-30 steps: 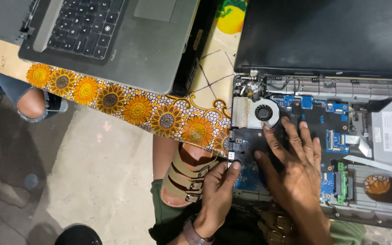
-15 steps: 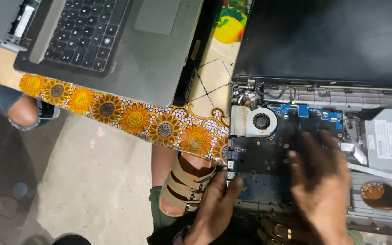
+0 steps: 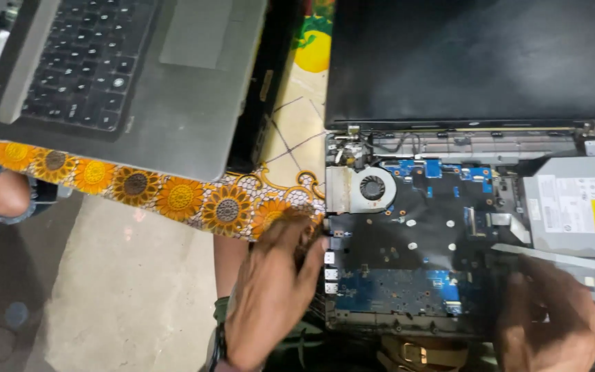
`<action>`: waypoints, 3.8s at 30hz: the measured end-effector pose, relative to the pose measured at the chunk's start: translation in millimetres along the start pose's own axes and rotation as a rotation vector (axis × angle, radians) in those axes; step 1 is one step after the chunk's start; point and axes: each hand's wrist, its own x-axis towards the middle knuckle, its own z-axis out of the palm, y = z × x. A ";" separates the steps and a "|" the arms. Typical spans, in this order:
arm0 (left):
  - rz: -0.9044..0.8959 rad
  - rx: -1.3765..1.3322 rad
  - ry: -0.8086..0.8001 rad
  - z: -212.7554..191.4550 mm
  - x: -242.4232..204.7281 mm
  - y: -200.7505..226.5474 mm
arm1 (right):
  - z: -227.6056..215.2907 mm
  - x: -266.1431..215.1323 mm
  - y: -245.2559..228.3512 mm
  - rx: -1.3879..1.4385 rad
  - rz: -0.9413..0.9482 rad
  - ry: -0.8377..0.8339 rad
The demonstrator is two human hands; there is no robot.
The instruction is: The person is working on the internal components of a disassembled laptop. They handle the motherboard, aligning it within the chassis and connecting various cables to the board. The person also adjusts the cooling fan and other internal parts by hand.
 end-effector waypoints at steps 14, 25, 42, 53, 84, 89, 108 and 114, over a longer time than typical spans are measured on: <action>-0.297 -0.196 -0.171 40.4 66.7 -31.9 | -13.7 -26.2 21.0 0.106 -0.108 0.018; -0.263 -0.370 -0.094 48.3 74.1 -44.6 | 1.9 -40.1 30.7 0.032 -0.048 -0.039; 0.317 0.196 -0.543 24.3 37.2 -39.2 | -8.1 -18.9 5.9 0.008 0.033 -0.153; 0.326 0.187 -0.533 32.9 30.0 -44.4 | 10.2 -29.8 36.1 -0.071 -0.111 -0.022; 0.330 0.315 -0.529 22.1 37.5 -41.2 | -7.5 -7.9 24.5 0.067 0.133 -0.229; 0.603 0.344 -0.367 17.5 43.4 -49.5 | -2.4 -7.8 32.8 0.160 0.186 -0.238; 0.398 -0.386 -0.296 9.1 46.6 -51.1 | 16.1 25.8 -21.9 -0.050 0.576 -0.098; -0.068 -0.152 -0.320 9.1 41.5 -38.9 | 35.6 3.8 23.7 -0.178 0.279 -0.014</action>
